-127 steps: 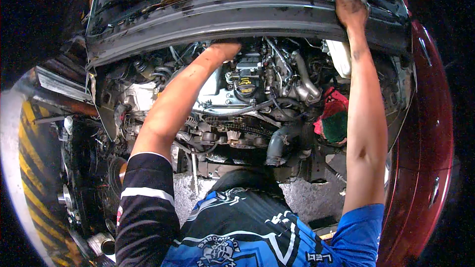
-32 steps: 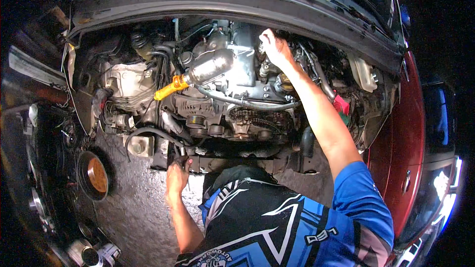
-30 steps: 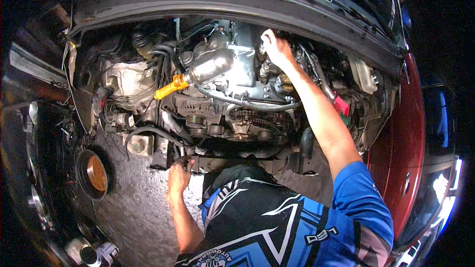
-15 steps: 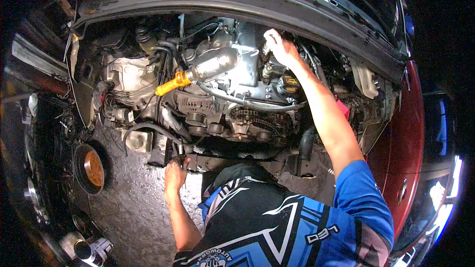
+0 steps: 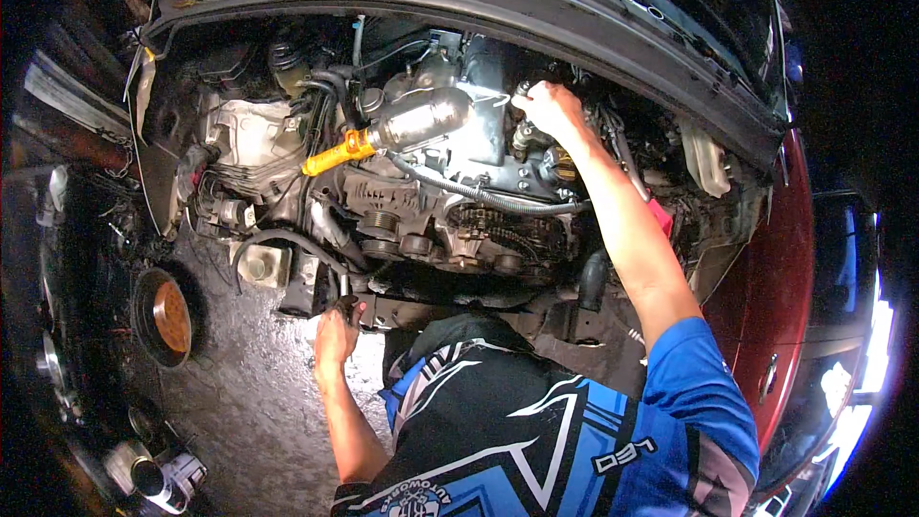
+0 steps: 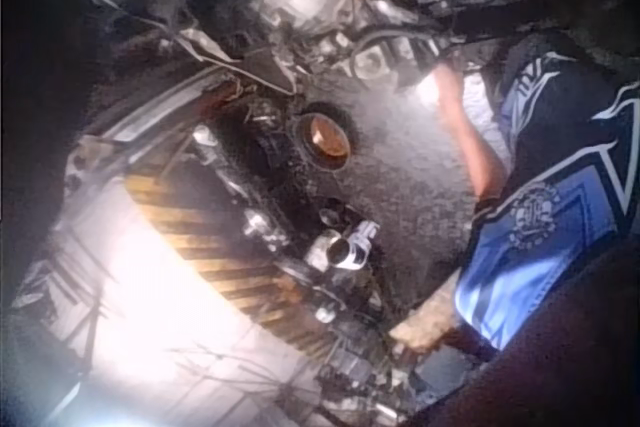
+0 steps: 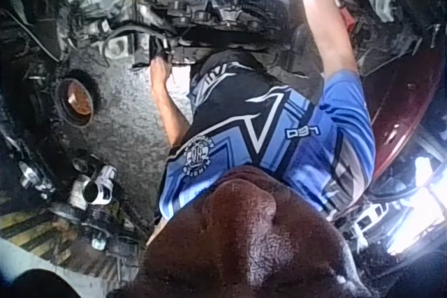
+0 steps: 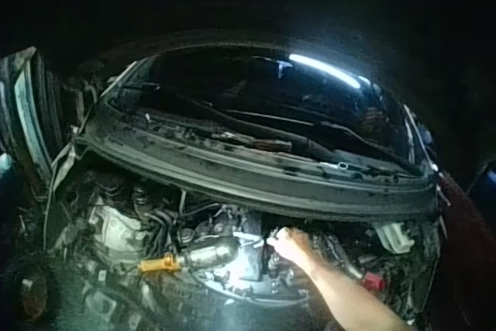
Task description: The person cleans an engine component with a cloth and then applies a piece of white tape to the part.
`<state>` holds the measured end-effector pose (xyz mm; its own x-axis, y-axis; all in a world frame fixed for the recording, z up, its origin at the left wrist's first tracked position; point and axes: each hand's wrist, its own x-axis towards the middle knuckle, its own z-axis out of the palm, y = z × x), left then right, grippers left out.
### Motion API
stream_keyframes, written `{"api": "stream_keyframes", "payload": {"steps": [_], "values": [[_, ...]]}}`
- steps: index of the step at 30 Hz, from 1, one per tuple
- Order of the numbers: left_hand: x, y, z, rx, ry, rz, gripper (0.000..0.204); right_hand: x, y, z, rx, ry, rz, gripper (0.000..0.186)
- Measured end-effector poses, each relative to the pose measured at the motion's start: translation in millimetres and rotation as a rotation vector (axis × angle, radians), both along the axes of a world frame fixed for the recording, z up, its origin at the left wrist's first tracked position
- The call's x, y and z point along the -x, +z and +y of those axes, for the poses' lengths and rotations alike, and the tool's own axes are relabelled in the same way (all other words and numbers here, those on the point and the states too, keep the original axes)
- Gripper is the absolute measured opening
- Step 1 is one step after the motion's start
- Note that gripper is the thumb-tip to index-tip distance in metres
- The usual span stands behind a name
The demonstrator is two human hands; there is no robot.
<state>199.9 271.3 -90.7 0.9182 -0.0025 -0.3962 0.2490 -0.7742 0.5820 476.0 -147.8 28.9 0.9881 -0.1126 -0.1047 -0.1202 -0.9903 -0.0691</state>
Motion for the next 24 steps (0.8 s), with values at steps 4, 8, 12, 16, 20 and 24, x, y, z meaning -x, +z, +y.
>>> {"api": "stream_keyframes", "payload": {"steps": [4, 8, 12, 16, 20, 24], "values": [[-6.5, 13.1, -4.2, -0.043, -0.024, 0.048, 0.041, -1.8, -11.1, 5.9, 0.081, -0.004, -0.095, 0.041], [2.7, -13.9, 6.5, 0.036, 0.035, -0.087, 0.047, -4.8, -7.8, 3.5, -0.021, -0.034, -0.023, 0.041], [5.1, -20.8, 12.2, 0.062, 0.015, -0.062, 0.042, -2.9, -12.7, 0.5, -0.120, -0.083, -0.114, 0.041], [5.9, -26.9, 14.1, 0.049, 0.009, -0.071, 0.040, -9.2, -19.6, -14.9, -0.156, -0.051, -0.068, 0.043], [4.9, -22.1, 15.6, 0.037, 0.022, -0.052, 0.039, -7.3, -26.7, -17.7, -0.202, -0.035, -0.130, 0.044], [4.3, -21.3, 15.3, 0.018, 0.032, -0.025, 0.039, -8.2, -24.6, -17.4, -0.153, -0.024, -0.117, 0.043]]}}
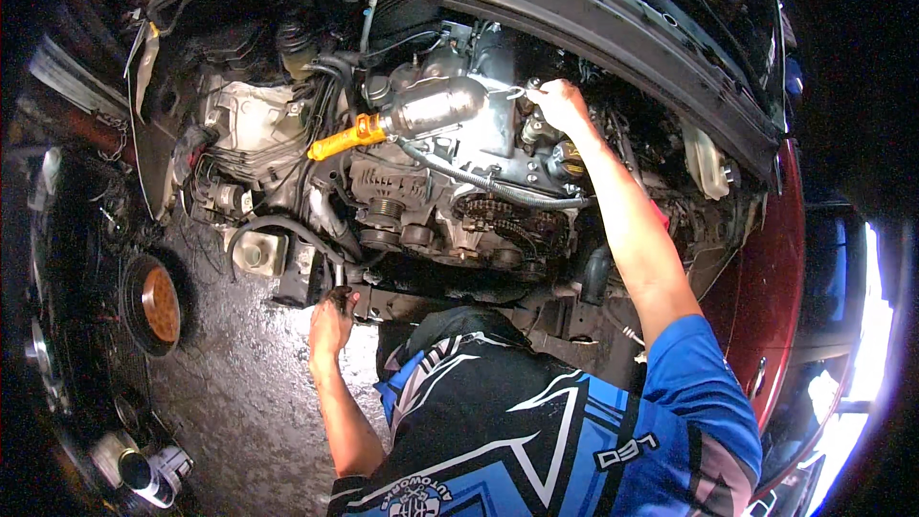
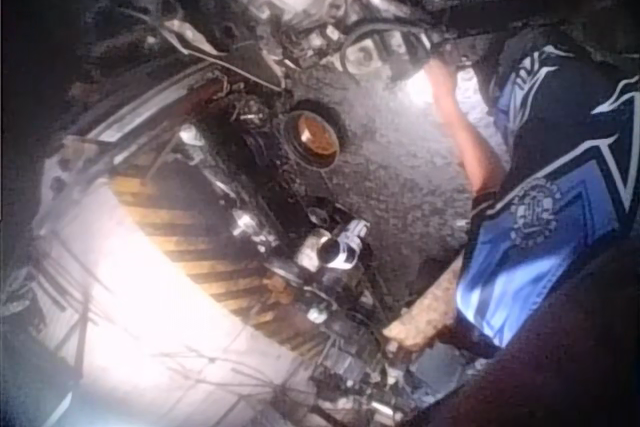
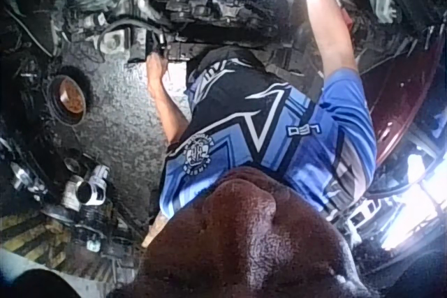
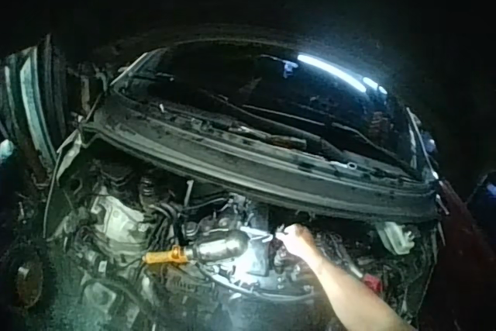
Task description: The person cleans an engine component with a cloth and then applies a piece of white tape to the part.
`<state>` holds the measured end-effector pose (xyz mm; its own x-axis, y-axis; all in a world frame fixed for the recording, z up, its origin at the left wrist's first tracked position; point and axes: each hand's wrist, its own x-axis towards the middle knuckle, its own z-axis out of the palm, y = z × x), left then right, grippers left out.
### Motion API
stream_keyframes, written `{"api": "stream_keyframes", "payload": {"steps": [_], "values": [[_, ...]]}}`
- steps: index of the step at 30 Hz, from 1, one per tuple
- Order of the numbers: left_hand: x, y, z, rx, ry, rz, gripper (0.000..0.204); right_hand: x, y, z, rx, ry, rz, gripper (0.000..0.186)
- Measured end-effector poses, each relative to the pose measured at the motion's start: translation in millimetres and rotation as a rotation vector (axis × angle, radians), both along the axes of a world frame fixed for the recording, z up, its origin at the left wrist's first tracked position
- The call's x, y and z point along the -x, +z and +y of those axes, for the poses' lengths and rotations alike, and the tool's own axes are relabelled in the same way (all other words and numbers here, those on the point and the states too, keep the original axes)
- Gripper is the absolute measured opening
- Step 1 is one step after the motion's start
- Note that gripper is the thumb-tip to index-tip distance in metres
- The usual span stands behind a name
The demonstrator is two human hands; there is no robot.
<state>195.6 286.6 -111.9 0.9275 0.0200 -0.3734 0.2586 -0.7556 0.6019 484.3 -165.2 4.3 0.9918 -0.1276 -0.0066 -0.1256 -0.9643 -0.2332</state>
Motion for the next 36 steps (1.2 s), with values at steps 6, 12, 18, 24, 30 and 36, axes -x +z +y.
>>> {"api": "stream_keyframes", "payload": {"steps": [6, 12, 18, 24, 30, 36], "values": [[0.0, -5.2, 0.1, 0.062, -0.025, -0.083, 0.034, 0.2, 6.8, -3.4, -0.020, 0.086, 0.045, 0.040], [1.0, -0.8, -3.1, 0.025, -0.007, -0.063, 0.039, -1.1, 3.8, -9.4, -0.002, 0.202, 0.038, 0.039], [-5.8, 8.2, -8.7, -0.041, -0.039, 0.027, 0.041, 3.2, -0.3, -4.5, -0.032, 0.104, -0.020, 0.044], [-4.9, 2.7, -7.3, -0.048, -0.058, 0.017, 0.042, 3.6, -1.1, -8.6, -0.180, 0.064, 0.072, 0.047], [0.9, -1.0, -3.0, -0.001, -0.052, 0.029, 0.042, -0.4, -1.6, -8.7, -0.128, 0.069, 0.080, 0.045], [-1.4, -6.0, -1.5, -0.015, -0.055, 0.073, 0.041, -1.2, 0.5, -5.2, -0.026, 0.166, 0.002, 0.045]]}}
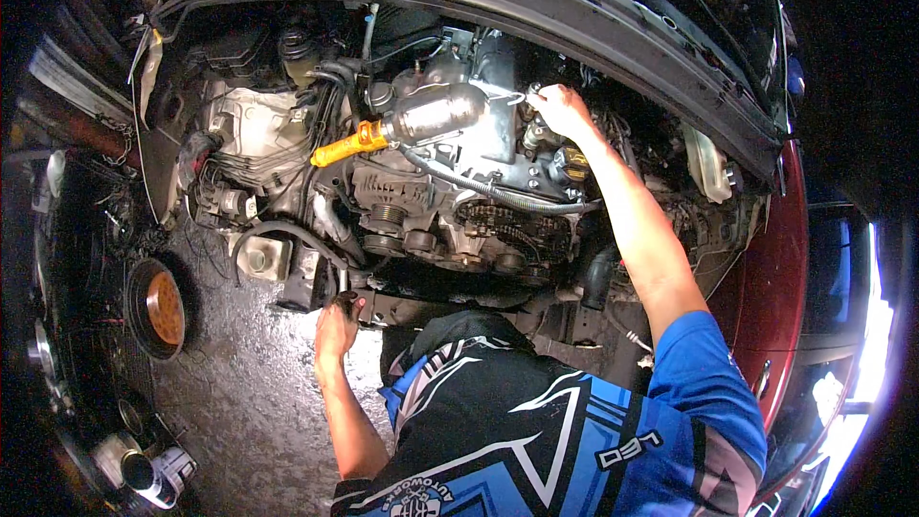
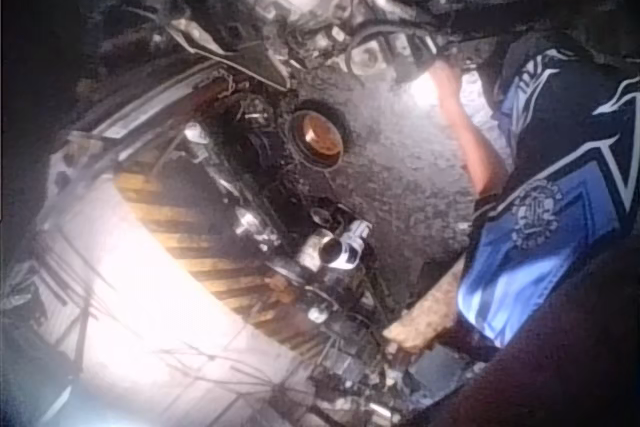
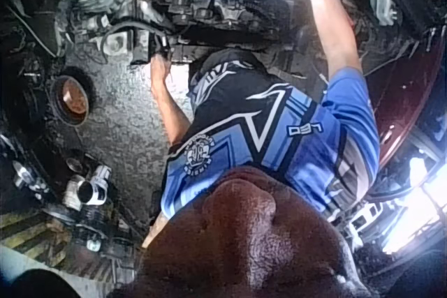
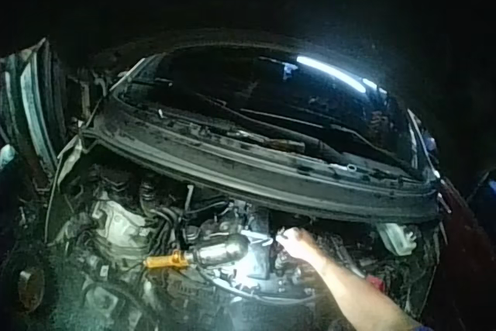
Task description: The person cleans an engine component with a cloth and then applies a piece of white tape to the part.
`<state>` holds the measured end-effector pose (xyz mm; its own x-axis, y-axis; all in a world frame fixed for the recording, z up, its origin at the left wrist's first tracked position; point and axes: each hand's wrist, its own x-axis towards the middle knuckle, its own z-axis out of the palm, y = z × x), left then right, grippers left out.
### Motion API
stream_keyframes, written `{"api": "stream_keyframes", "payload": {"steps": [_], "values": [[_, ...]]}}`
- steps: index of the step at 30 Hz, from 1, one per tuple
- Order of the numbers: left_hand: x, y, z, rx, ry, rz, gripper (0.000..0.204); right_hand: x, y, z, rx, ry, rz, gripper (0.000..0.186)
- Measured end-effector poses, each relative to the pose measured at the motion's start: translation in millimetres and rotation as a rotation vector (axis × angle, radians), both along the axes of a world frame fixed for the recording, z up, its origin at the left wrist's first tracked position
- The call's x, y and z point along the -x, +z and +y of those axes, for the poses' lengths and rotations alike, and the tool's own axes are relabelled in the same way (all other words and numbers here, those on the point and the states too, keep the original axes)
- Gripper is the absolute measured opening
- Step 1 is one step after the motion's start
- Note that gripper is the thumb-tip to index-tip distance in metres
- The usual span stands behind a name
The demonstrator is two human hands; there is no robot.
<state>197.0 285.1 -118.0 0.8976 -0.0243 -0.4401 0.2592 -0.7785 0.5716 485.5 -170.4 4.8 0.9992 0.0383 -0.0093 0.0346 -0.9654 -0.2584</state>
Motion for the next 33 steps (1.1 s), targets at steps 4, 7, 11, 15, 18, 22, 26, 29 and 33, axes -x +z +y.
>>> {"api": "stream_keyframes", "payload": {"steps": [4, 7, 11, 15, 18, 22, 26, 29, 33], "values": [[-3.5, 2.4, -2.3, -0.017, 0.004, 0.004, 0.040, 0.7, 5.3, -1.1, -0.124, -0.082, 0.127, 0.045], [-5.2, 1.3, -2.4, -0.049, -0.033, -0.032, 0.040, 1.7, 2.4, 2.9, -0.030, -0.042, 0.026, 0.045], [-6.0, 0.9, -3.4, -0.055, -0.014, 0.025, 0.038, -1.9, 13.3, 8.6, 0.043, -0.016, 0.061, 0.044], [-6.1, 2.6, -5.8, -0.032, -0.021, 0.006, 0.037, -1.6, 14.7, -1.8, -0.095, 0.017, 0.126, 0.043], [-5.5, 12.7, -10.5, -0.026, 0.009, 0.025, 0.037, 3.5, 13.4, 3.2, -0.054, 0.007, 0.082, 0.043], [-2.1, 3.6, -5.2, -0.033, 0.032, 0.002, 0.038, 9.3, 14.8, 6.7, -0.027, -0.069, 0.034, 0.043], [-1.5, 3.9, -5.1, -0.020, 0.025, 0.044, 0.040, 9.2, 12.7, 10.2, 0.035, -0.018, -0.077, 0.045], [-1.4, 3.9, -3.2, -0.053, 0.021, 0.049, 0.040, 5.7, 9.7, 7.0, 0.068, -0.013, -0.032, 0.048], [0.0, -0.7, -0.6, -0.042, 0.024, 0.056, 0.040, -2.8, 6.1, -3.0, -0.091, -0.095, 0.174, 0.050]]}}
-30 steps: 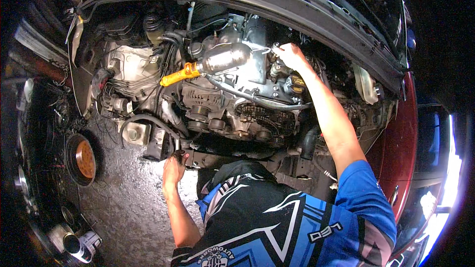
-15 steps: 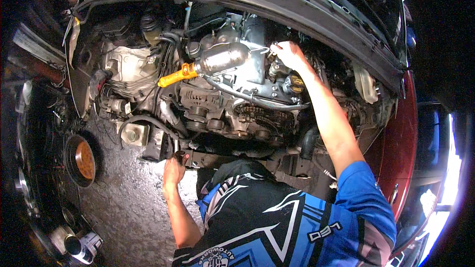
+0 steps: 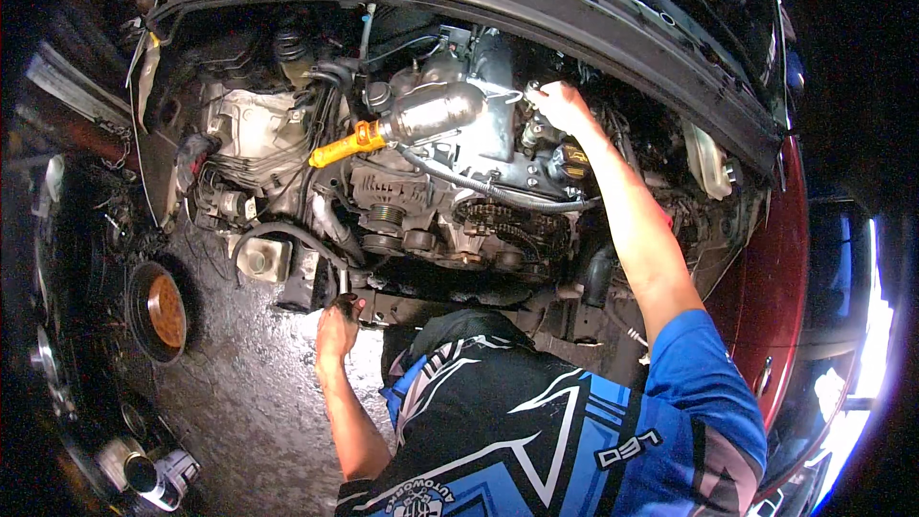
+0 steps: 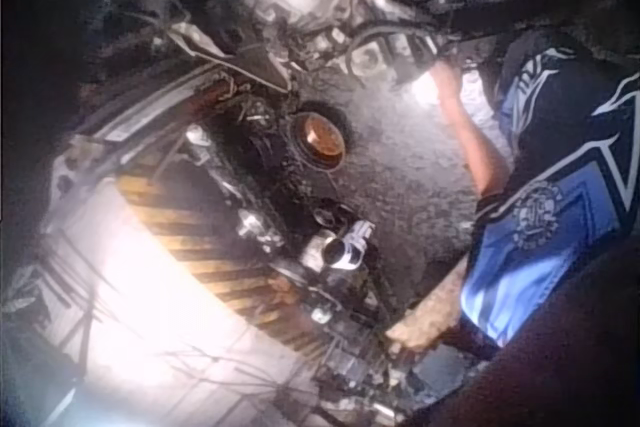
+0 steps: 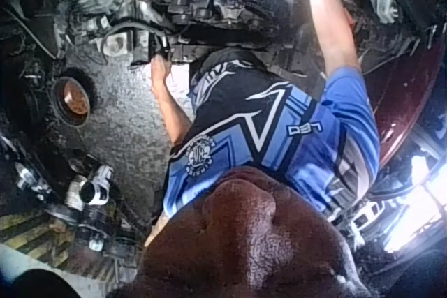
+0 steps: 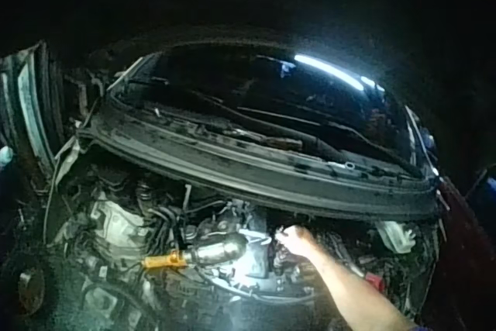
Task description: The person cleans an engine component with a cloth and then applies a piece of white tape to the part.
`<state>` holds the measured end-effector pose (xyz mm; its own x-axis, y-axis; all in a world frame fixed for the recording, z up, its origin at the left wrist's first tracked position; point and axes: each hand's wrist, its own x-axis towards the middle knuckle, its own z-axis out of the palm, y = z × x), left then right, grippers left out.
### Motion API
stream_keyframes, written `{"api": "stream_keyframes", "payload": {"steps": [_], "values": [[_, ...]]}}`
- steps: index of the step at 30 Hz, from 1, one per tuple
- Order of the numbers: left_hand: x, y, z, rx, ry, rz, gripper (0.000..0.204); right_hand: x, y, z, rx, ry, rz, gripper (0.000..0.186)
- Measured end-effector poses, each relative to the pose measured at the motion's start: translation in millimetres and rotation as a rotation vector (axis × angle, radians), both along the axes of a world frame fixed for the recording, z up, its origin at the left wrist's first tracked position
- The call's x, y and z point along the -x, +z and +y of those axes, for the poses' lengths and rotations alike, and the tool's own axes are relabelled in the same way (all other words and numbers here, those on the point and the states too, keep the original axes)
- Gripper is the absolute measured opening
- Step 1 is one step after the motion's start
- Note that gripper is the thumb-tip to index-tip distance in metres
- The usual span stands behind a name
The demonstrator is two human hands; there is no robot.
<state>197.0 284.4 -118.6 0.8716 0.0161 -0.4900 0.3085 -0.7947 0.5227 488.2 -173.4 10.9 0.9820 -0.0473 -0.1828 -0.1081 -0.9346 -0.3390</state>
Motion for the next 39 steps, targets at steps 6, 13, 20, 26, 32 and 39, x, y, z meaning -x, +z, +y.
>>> {"api": "stream_keyframes", "payload": {"steps": [6, 13, 20, 26, 32, 39], "values": [[5.5, -10.4, 2.2, 0.077, -0.009, -0.060, 0.041, -2.3, -6.2, -1.5, 0.069, 0.043, -0.101, 0.051], [-4.9, -6.4, -5.2, 0.046, -0.036, -0.051, 0.042, -2.3, -6.6, -6.1, -0.051, 0.046, -0.120, 0.048], [-13.5, -0.2, -12.2, 0.078, -0.057, -0.087, 0.038, 8.4, -5.6, -2.4, -0.145, -0.014, -0.112, 0.051], [-17.5, 14.2, -17.0, 0.080, -0.034, -0.091, 0.036, 12.3, 2.5, 6.3, -0.222, 0.071, -0.023, 0.045], [-10.7, 4.0, -16.3, 0.120, -0.013, -0.145, 0.042, 5.1, -11.5, -6.2, -0.213, 0.088, -0.172, 0.043], [-0.6, -8.4, -8.6, 0.088, -0.009, -0.170, 0.041, 11.6, 15.8, 14.1, -0.294, 0.072, 0.088, 0.037]]}}
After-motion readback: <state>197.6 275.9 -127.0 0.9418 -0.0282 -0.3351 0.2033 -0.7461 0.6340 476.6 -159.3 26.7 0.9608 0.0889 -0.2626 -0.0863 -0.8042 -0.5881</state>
